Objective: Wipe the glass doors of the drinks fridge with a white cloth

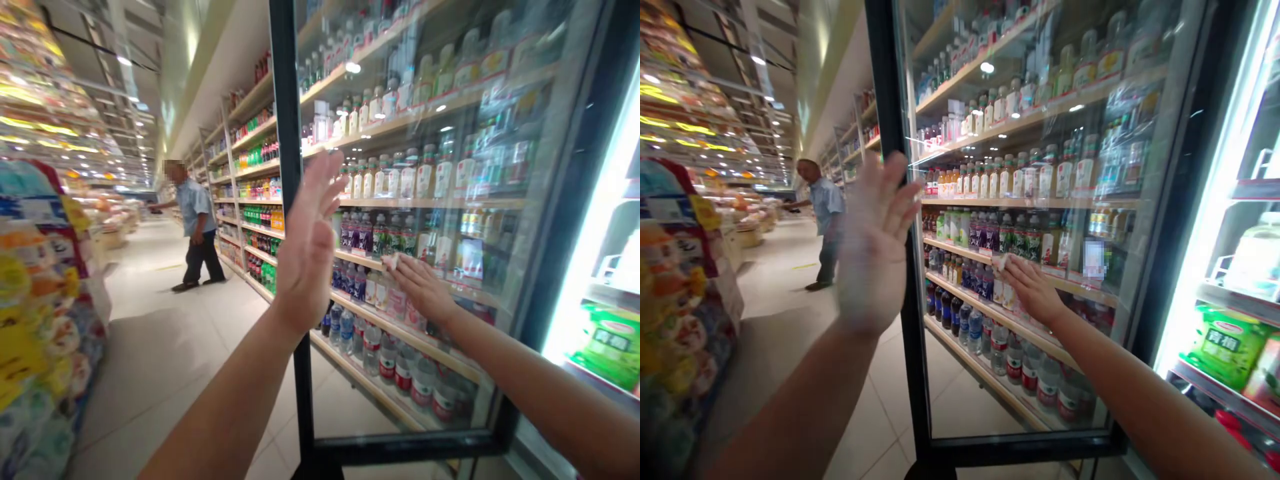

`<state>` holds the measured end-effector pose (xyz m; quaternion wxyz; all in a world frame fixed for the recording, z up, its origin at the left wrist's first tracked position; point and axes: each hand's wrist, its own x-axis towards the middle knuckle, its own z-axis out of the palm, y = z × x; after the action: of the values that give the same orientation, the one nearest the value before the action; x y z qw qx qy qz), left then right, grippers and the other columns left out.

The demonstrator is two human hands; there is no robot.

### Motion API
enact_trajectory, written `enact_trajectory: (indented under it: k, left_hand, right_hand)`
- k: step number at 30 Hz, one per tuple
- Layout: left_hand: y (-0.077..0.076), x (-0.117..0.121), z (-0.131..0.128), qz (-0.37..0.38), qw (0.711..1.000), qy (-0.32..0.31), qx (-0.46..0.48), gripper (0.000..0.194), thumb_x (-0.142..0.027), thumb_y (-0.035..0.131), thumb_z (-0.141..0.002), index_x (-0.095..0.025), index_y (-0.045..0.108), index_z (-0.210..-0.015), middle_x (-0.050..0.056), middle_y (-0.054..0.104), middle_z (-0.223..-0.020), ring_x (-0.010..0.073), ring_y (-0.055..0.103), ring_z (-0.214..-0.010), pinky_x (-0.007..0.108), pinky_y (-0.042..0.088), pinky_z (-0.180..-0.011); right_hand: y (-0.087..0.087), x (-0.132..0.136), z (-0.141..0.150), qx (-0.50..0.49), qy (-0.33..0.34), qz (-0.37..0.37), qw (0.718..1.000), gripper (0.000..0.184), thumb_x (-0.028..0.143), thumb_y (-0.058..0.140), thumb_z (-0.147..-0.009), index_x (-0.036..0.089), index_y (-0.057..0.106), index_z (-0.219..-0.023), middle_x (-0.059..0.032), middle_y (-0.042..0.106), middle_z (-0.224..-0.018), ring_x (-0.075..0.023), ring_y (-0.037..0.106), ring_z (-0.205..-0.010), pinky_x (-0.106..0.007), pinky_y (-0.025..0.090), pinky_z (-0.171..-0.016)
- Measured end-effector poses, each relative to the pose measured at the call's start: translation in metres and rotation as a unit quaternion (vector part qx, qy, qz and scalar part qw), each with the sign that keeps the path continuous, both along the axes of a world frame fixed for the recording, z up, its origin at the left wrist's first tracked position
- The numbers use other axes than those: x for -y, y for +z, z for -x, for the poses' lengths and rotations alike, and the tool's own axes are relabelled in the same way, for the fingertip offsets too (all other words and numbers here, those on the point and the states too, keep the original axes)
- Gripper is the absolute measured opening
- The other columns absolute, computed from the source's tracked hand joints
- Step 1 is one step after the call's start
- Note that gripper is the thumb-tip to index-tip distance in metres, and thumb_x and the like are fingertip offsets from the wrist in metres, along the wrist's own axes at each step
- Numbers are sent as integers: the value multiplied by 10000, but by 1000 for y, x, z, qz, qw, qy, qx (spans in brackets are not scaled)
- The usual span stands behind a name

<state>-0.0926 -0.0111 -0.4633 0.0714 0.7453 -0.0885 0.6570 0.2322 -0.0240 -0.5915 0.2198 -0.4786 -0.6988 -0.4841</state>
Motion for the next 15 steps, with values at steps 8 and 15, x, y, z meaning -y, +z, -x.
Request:
enact_trajectory:
  k: [8,15]
  left_hand:
    - [44,-110,-73,-54,946,314,-63,551,-407,378,-1058,-206,398,-1571,14,263,-1690,227,70,-1598,496,-9,-1325]
    - [84,-144,-81,-81,950,289,-90,668,-562,371,-1035,-226,309,-1608,-73,207,-1697,206,-12,-1600,482,-92,-1321]
  right_hand:
    - [34,-16,2,-113,20,-147,982,731,130,401,-1000,365,178,-1656,-63,398,-1624,-299,327,-1536,-616,393,-1209]
    - [106,-5,-65,-175,15,-229,957,564,217,406,-978,190,508,-1532,-127,473,-1571,-359,409,-1484,-615,351,-1226]
